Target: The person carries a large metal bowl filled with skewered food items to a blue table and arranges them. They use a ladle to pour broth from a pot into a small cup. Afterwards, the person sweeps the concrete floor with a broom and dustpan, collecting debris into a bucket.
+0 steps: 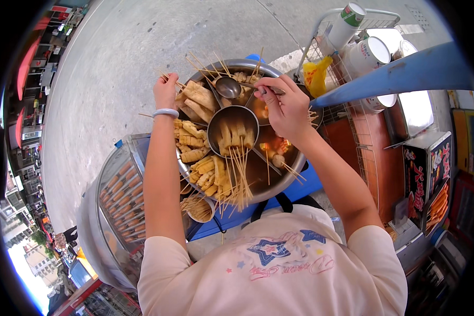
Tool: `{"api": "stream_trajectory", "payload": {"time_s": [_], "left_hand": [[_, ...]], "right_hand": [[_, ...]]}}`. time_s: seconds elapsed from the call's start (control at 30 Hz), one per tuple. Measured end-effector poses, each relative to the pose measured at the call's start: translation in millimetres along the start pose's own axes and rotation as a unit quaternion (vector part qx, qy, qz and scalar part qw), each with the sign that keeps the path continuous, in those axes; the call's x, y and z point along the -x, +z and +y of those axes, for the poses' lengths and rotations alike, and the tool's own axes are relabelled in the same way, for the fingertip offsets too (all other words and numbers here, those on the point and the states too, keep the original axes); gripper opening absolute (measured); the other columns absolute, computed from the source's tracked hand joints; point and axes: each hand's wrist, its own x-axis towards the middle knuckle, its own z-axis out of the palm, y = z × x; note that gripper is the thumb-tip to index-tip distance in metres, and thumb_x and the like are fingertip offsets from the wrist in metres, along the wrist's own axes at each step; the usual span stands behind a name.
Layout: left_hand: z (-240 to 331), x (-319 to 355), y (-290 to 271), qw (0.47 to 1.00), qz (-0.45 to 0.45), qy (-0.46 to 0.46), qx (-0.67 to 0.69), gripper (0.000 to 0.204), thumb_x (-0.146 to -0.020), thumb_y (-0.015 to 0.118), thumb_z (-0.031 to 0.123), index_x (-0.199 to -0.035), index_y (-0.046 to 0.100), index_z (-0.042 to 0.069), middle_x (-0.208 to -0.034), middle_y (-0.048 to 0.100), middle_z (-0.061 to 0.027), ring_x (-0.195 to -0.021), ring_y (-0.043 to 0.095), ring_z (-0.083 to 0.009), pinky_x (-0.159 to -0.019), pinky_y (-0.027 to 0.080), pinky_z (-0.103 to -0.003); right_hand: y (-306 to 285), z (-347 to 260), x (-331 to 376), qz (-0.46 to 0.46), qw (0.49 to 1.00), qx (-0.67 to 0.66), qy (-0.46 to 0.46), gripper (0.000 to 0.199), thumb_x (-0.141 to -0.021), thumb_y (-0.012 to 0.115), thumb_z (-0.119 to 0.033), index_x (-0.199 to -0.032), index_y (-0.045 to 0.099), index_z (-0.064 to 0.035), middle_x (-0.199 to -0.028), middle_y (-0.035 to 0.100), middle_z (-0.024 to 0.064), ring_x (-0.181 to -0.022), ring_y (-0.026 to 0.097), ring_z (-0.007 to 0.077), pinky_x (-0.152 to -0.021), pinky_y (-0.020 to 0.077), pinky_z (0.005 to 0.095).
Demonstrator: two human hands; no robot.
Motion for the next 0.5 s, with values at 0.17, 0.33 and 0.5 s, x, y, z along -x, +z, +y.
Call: {"api": "stream_trajectory", "payload": {"time_s": [0.17,0.33,0.5], "left_hand": [[-1.3,3.3,-9.7,0.998,0.019,0.051,0.043,0.014,-0.088,0.058,0.011,-0.088,0.066,-0.001,-0.081,0.068,-0.0083,-0.073,0.061,-0.016,-0.067,0.048,-0.031],[-10.5,16.7,-17.6,0.99,0.015,-0.024,-0.142,0.01,-0.086,0.062,0.012,-0.084,0.07,0.007,-0.08,0.069,-0.0081,-0.073,0.063,-0.0191,-0.068,0.049,-0.034],[-3.0,25.7,-7.0,0.966,0.043,0.006,-0.253,0.008,-0.08,0.068,0.015,-0.083,0.072,0.01,-0.081,0.069,-0.0097,-0.076,0.065,-0.0263,-0.071,0.05,-0.038]], "right_hand": [[10.9,15.0,-0.8,0.041,0.998,-0.021,0.053,0.011,-0.093,0.052,-0.002,-0.093,0.062,0.0031,-0.086,0.061,0.0087,-0.072,0.069,0.0154,-0.061,0.0549,0.0232],[14.1,22.9,0.4,0.062,0.995,-0.021,0.079,0.011,-0.093,0.052,-0.002,-0.094,0.06,0.0049,-0.086,0.063,0.0083,-0.071,0.069,0.0144,-0.061,0.055,0.0224],[14.8,24.5,5.0,0.078,0.991,-0.027,0.106,0.011,-0.093,0.052,-0.002,-0.095,0.06,0.0057,-0.088,0.064,0.0082,-0.07,0.068,0.013,-0.061,0.0549,0.022]]}}
